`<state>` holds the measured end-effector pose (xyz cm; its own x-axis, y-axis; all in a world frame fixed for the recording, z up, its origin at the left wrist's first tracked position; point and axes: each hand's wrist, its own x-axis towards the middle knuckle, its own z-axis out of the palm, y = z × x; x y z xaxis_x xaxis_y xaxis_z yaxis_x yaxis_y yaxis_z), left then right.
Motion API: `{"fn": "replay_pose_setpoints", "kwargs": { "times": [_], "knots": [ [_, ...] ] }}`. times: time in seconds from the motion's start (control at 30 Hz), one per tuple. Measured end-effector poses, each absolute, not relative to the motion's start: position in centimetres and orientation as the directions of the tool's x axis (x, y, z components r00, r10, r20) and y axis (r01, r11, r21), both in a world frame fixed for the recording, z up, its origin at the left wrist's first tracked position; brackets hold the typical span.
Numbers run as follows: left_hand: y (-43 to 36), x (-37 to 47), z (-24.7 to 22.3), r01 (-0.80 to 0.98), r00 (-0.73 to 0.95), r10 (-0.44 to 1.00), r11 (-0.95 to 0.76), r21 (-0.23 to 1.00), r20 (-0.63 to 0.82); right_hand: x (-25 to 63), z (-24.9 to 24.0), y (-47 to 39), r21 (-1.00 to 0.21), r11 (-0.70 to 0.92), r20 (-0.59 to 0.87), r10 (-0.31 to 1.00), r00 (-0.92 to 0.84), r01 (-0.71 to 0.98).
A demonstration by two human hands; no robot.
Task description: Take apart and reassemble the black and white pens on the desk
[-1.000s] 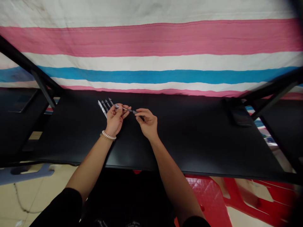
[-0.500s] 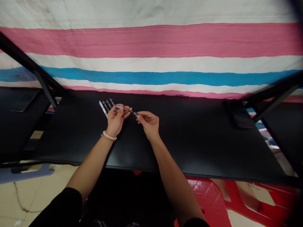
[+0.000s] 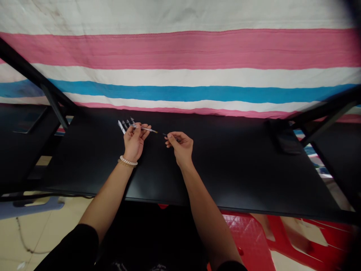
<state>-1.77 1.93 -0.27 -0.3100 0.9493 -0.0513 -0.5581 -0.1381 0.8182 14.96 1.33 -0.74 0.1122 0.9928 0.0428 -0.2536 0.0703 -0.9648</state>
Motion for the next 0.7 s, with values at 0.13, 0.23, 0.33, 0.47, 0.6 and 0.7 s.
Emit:
{"fn": "replay_pose_setpoints", "kwargs": {
  "times": [0.13,0.23,0.33,0.47,0.6,0.7],
  "knots": [
    [1.9,-2.0,0.0,-0.603,-0.271,0.958,-0.091,0.793,-0.096,14.8,-0.6,1.2,-0.966,0.059,0.036,0.995,0.094,-0.251],
    [1.6,-1.5,0.2,-0.586,-0.162,0.982,-0.021,0.810,-0.091,14.6,-0.9,1.1,-0.968,0.066,0.049,0.996,0.077,-0.242],
    [1.3,-0.9,0.3,-0.551,-0.109,0.989,0.020,0.835,-0.095,14.5,-1.2,1.0,-0.973,0.080,0.064,0.995,0.078,-0.217],
    [1.4,-1.0,0.1,-0.568,-0.151,0.983,0.002,0.823,-0.106,14.4,-1.3,0.9,-0.976,0.115,0.106,0.993,0.058,-0.185],
    [1.5,-1.3,0.1,-0.592,-0.159,0.979,0.006,0.806,-0.124,14.1,-1.2,0.7,-0.961,0.220,0.213,0.975,0.063,-0.164],
    [1.5,-1.3,0.2,-0.602,-0.153,0.979,0.016,0.799,-0.134,14.0,-1.3,0.5,-0.957,0.265,0.256,0.963,0.086,-0.114]
  ]
}}
